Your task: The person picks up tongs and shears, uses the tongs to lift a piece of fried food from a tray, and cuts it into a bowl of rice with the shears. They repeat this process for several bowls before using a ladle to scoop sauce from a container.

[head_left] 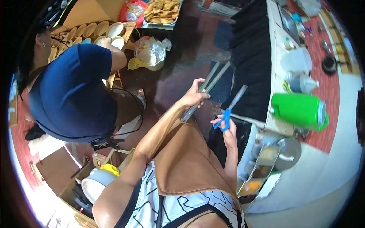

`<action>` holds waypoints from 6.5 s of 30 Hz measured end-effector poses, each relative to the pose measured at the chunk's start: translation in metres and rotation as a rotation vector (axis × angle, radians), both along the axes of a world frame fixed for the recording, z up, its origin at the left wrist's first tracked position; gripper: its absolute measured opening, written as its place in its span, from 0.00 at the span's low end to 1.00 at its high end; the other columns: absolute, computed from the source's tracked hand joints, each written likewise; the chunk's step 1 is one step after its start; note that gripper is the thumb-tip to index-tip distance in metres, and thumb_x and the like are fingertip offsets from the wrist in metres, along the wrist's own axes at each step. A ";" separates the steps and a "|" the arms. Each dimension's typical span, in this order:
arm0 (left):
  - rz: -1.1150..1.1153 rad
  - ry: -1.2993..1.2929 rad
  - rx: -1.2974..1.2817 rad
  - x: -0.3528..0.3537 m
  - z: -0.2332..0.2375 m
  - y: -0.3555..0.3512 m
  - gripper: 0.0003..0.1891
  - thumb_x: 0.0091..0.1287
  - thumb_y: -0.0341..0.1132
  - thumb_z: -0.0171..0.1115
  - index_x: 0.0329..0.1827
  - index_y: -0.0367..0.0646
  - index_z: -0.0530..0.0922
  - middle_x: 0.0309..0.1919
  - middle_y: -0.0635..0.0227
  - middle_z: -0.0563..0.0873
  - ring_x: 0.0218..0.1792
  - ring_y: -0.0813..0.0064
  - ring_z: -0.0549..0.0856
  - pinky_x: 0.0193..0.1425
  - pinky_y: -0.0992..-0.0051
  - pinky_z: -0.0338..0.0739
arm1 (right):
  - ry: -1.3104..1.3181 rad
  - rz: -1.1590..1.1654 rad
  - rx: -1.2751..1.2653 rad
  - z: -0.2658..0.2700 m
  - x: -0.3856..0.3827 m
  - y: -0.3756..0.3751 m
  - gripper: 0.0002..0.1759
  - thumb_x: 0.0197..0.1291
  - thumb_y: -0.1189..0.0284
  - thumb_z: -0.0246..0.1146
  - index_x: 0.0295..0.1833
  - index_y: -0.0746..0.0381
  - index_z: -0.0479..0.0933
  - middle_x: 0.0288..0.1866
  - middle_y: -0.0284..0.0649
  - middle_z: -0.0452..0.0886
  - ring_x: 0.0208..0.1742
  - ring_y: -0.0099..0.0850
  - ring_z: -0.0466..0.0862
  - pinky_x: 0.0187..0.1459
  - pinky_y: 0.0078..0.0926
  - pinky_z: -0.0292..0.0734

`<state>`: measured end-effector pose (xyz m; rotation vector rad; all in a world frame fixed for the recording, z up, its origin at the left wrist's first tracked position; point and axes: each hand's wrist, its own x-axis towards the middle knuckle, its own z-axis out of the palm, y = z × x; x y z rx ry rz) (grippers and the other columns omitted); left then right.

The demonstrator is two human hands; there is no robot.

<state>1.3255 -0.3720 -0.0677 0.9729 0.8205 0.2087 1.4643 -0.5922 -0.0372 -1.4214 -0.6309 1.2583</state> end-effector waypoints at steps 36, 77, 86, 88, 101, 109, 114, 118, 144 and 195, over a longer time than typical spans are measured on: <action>0.802 0.450 -0.214 0.109 -0.032 0.450 0.32 0.70 0.39 0.66 0.75 0.38 0.66 0.29 0.65 0.86 0.14 0.77 0.79 0.15 0.75 0.74 | 0.035 0.612 -0.262 -0.071 0.317 0.697 0.16 0.72 0.59 0.67 0.47 0.62 0.78 0.30 0.34 0.82 0.36 0.24 0.84 0.43 0.23 0.77; 0.755 0.416 -0.215 0.139 -0.027 0.600 0.21 0.72 0.38 0.60 0.62 0.35 0.70 0.30 0.57 0.87 0.14 0.74 0.79 0.15 0.73 0.76 | 0.021 0.553 -0.312 -0.083 0.307 0.723 0.20 0.76 0.57 0.60 0.53 0.66 0.78 0.31 0.39 0.82 0.36 0.28 0.85 0.46 0.28 0.82; 0.754 0.325 -0.400 0.141 -0.031 0.632 0.18 0.76 0.39 0.53 0.60 0.36 0.68 0.36 0.44 0.90 0.16 0.72 0.80 0.17 0.73 0.78 | 0.088 0.558 -0.283 -0.088 0.319 0.735 0.18 0.74 0.58 0.64 0.49 0.64 0.79 0.30 0.36 0.83 0.35 0.26 0.86 0.41 0.23 0.79; 0.750 0.382 -0.363 0.140 -0.026 0.646 0.16 0.74 0.39 0.54 0.54 0.33 0.71 0.33 0.43 0.89 0.20 0.67 0.86 0.18 0.69 0.78 | 0.096 0.574 -0.289 -0.085 0.319 0.740 0.18 0.74 0.58 0.63 0.49 0.64 0.79 0.30 0.36 0.83 0.34 0.26 0.86 0.40 0.22 0.79; 0.546 0.683 -0.170 0.169 -0.006 0.692 0.11 0.67 0.27 0.49 0.43 0.23 0.73 0.27 0.46 0.84 0.24 0.58 0.90 0.23 0.59 0.83 | -0.027 0.693 -0.302 -0.084 0.349 0.760 0.23 0.74 0.52 0.61 0.51 0.65 0.78 0.28 0.36 0.82 0.35 0.28 0.87 0.41 0.24 0.79; 0.528 0.517 -0.174 0.126 -0.009 0.627 0.13 0.73 0.31 0.49 0.52 0.28 0.71 0.30 0.42 0.89 0.14 0.70 0.79 0.17 0.68 0.76 | 0.047 0.623 -0.321 -0.081 0.357 0.770 0.23 0.70 0.52 0.66 0.45 0.65 0.78 0.27 0.35 0.81 0.32 0.24 0.85 0.39 0.21 0.76; 0.612 0.448 -0.209 0.121 0.009 0.583 0.17 0.75 0.32 0.48 0.62 0.32 0.68 0.28 0.49 0.88 0.12 0.74 0.77 0.14 0.74 0.73 | 0.030 0.646 -0.300 -0.082 0.355 0.778 0.22 0.70 0.52 0.66 0.45 0.64 0.78 0.27 0.35 0.81 0.32 0.24 0.84 0.39 0.21 0.76; 0.650 0.338 -0.276 0.109 0.011 0.549 0.19 0.76 0.33 0.48 0.68 0.39 0.69 0.27 0.55 0.87 0.09 0.76 0.75 0.13 0.77 0.72 | 0.065 0.680 -0.287 -0.079 0.350 0.781 0.21 0.71 0.54 0.66 0.45 0.64 0.78 0.28 0.34 0.81 0.31 0.23 0.84 0.39 0.20 0.76; 0.497 0.680 -0.140 0.031 -0.023 0.533 0.36 0.70 0.36 0.59 0.80 0.39 0.59 0.25 0.57 0.85 0.12 0.73 0.79 0.15 0.71 0.75 | 0.012 0.877 -0.254 -0.141 0.223 0.786 0.21 0.72 0.53 0.65 0.44 0.62 0.79 0.27 0.33 0.82 0.30 0.21 0.83 0.34 0.18 0.74; 0.267 1.009 0.307 0.049 -0.045 0.538 0.20 0.74 0.46 0.57 0.62 0.45 0.76 0.47 0.43 0.88 0.53 0.39 0.84 0.60 0.46 0.75 | -0.105 0.889 -0.241 -0.147 0.202 0.810 0.18 0.72 0.57 0.66 0.44 0.64 0.80 0.27 0.31 0.81 0.27 0.18 0.78 0.31 0.19 0.71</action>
